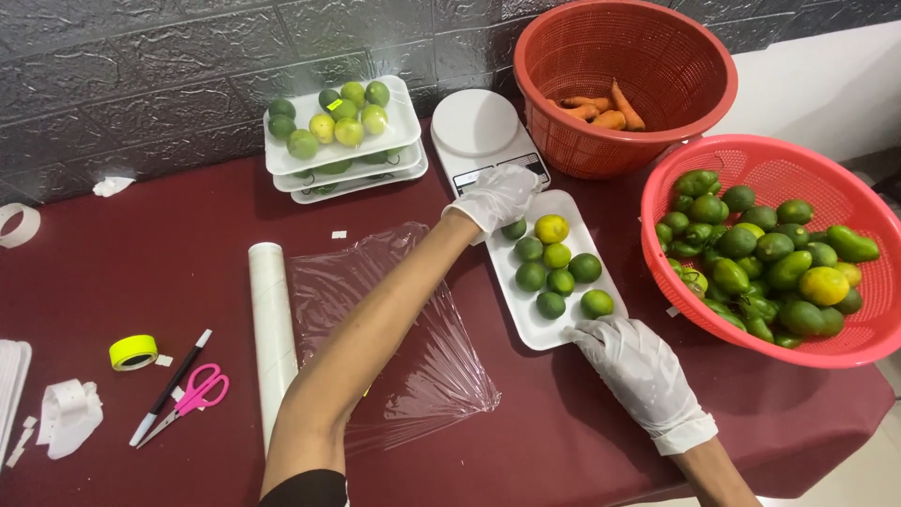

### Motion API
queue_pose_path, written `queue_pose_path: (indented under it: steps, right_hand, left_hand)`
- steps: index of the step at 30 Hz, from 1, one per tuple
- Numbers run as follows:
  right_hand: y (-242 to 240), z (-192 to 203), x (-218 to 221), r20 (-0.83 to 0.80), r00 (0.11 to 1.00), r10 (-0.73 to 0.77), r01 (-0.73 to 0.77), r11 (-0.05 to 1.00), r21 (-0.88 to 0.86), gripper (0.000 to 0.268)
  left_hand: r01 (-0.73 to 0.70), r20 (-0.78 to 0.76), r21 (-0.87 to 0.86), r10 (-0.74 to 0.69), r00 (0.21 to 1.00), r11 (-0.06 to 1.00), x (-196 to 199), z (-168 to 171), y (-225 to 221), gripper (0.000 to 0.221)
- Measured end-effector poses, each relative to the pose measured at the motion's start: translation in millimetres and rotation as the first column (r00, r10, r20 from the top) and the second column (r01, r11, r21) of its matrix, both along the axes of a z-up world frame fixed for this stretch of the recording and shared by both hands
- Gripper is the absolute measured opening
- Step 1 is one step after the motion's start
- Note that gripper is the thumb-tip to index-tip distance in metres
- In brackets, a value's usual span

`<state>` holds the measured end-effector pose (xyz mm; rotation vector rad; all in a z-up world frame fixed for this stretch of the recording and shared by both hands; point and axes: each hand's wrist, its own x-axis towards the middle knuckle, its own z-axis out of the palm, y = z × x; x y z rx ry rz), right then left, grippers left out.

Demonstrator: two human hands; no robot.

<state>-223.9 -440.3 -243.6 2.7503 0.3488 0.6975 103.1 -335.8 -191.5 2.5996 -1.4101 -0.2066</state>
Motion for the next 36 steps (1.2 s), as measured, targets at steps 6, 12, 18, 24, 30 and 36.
queue_pose_path:
  steps: [6,12,18,24,30,36]
  right_hand:
    - [2,-1,-10,-0.064,0.997,-0.045,0.042,0.998,-0.039,0.046]
    - [8,-5,-18,-0.068,0.997,-0.026,0.03,0.998,0.059,0.055]
    - [14,8,-18,-0.148,0.988,0.037,-0.029,0.998,0.055,0.053]
    - [30,25,-17,-0.121,0.984,0.132,-0.12,0.987,0.106,0.055]
    - [56,46,-12,0.038,0.98,0.197,-0.196,0.98,-0.032,0.045]
    - [74,48,-13,-0.032,0.976,0.214,-0.213,0.977,0.029,0.049]
  left_hand:
    - [-0.043,-0.311,-0.035,0.03,0.95,0.998,-4,30,19,0.036]
    - [0.101,-0.378,0.086,-0.061,0.924,0.991,20,3,6,0.054]
    - [0.005,-0.484,0.031,0.011,0.875,0.999,9,4,14,0.034]
    - [0.158,-0.396,-0.012,-0.15,0.906,0.987,37,-22,16,0.041]
    - [0.105,-0.429,-0.057,-0.119,0.896,0.993,25,-7,46,0.037]
    - [0.146,-0.436,-0.096,-0.173,0.883,0.985,21,0,79,0.039]
